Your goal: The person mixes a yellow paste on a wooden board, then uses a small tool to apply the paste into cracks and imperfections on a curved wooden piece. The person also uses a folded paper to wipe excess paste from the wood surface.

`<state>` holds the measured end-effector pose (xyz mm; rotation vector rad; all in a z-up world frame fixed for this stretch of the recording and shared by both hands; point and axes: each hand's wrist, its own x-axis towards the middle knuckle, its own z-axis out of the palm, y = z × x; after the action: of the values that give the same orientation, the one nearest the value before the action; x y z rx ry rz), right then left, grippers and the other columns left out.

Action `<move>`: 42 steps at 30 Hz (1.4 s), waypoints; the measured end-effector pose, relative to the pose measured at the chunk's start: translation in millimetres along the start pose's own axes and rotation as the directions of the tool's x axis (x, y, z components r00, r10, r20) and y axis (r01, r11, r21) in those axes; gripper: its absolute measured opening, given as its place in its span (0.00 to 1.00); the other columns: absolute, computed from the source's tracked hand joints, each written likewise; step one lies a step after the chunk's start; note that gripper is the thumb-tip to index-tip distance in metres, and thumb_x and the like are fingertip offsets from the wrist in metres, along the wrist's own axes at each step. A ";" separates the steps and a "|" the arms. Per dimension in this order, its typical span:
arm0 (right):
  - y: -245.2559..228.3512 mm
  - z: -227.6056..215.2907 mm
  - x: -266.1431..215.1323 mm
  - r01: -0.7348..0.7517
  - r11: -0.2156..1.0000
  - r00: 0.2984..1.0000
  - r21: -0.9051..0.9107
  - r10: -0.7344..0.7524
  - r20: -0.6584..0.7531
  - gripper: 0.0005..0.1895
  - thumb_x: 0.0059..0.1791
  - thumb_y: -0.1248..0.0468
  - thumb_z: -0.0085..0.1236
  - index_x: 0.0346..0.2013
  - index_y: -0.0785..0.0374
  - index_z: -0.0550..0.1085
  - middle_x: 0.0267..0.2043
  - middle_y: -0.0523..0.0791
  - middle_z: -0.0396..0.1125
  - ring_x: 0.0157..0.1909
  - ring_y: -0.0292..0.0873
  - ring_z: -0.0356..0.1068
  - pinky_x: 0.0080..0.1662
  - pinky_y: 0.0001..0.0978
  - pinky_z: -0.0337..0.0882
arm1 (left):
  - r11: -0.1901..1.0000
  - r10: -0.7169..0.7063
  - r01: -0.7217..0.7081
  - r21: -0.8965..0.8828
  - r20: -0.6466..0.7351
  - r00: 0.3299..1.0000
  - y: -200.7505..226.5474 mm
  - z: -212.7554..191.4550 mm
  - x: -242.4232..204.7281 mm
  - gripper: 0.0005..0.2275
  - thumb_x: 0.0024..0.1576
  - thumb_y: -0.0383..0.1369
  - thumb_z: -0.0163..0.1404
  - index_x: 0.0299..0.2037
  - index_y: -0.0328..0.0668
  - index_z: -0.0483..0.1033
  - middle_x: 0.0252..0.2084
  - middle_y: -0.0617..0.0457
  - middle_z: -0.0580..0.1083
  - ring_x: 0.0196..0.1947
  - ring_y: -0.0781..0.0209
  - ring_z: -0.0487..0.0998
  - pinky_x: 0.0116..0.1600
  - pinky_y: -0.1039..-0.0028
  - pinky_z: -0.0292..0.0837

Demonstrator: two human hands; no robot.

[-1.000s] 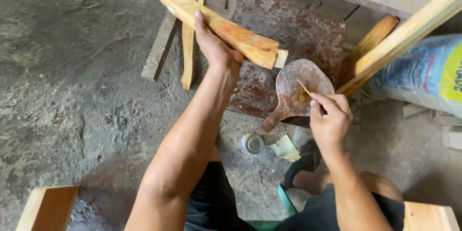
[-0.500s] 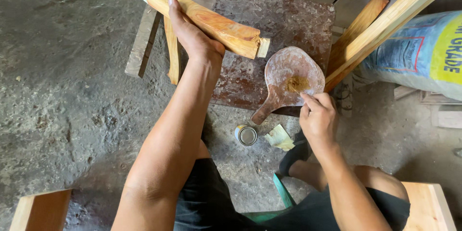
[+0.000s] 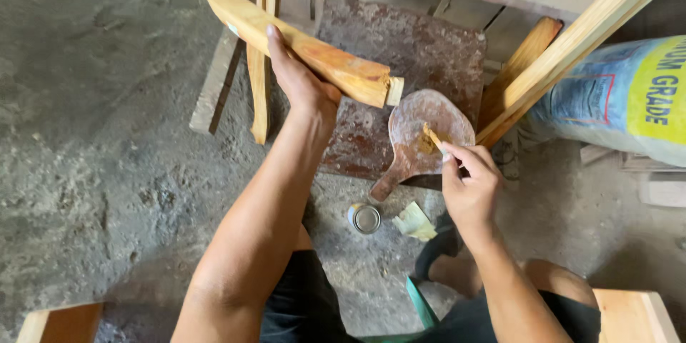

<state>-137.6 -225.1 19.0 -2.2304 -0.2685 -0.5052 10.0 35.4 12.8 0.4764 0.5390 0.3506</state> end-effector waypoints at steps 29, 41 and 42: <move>-55.9 23.0 23.4 0.150 0.986 0.964 0.078 -0.128 -0.232 0.17 0.50 0.77 0.63 0.53 0.65 0.79 0.46 0.47 0.69 0.46 0.41 0.71 0.48 0.32 0.72 | 0.991 -0.116 0.116 -0.073 -0.003 0.993 -31.1 13.2 -15.9 0.17 0.55 0.48 0.49 0.45 0.44 0.69 0.42 0.51 0.70 0.45 0.55 0.72 0.51 0.58 0.71; -48.6 24.5 10.7 0.128 0.987 0.975 0.094 -0.108 -0.197 0.17 0.48 0.79 0.60 0.51 0.66 0.79 0.44 0.47 0.69 0.42 0.41 0.71 0.44 0.30 0.72 | 0.994 -0.053 0.053 -0.097 0.003 0.999 -24.4 13.1 -9.4 0.17 0.56 0.47 0.49 0.46 0.44 0.69 0.43 0.51 0.69 0.46 0.56 0.72 0.54 0.60 0.70; -49.0 21.7 10.9 0.138 0.988 0.974 0.074 -0.122 -0.193 0.18 0.48 0.79 0.60 0.51 0.66 0.79 0.45 0.48 0.68 0.41 0.41 0.70 0.43 0.30 0.72 | 0.995 -0.044 0.043 -0.095 -0.004 0.999 -24.0 12.9 -8.2 0.17 0.56 0.47 0.49 0.47 0.43 0.69 0.44 0.52 0.69 0.47 0.56 0.72 0.55 0.61 0.70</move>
<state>-139.3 -176.6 44.2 -2.0724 -0.3325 -0.7560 15.3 7.5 13.4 0.3713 0.5356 0.3350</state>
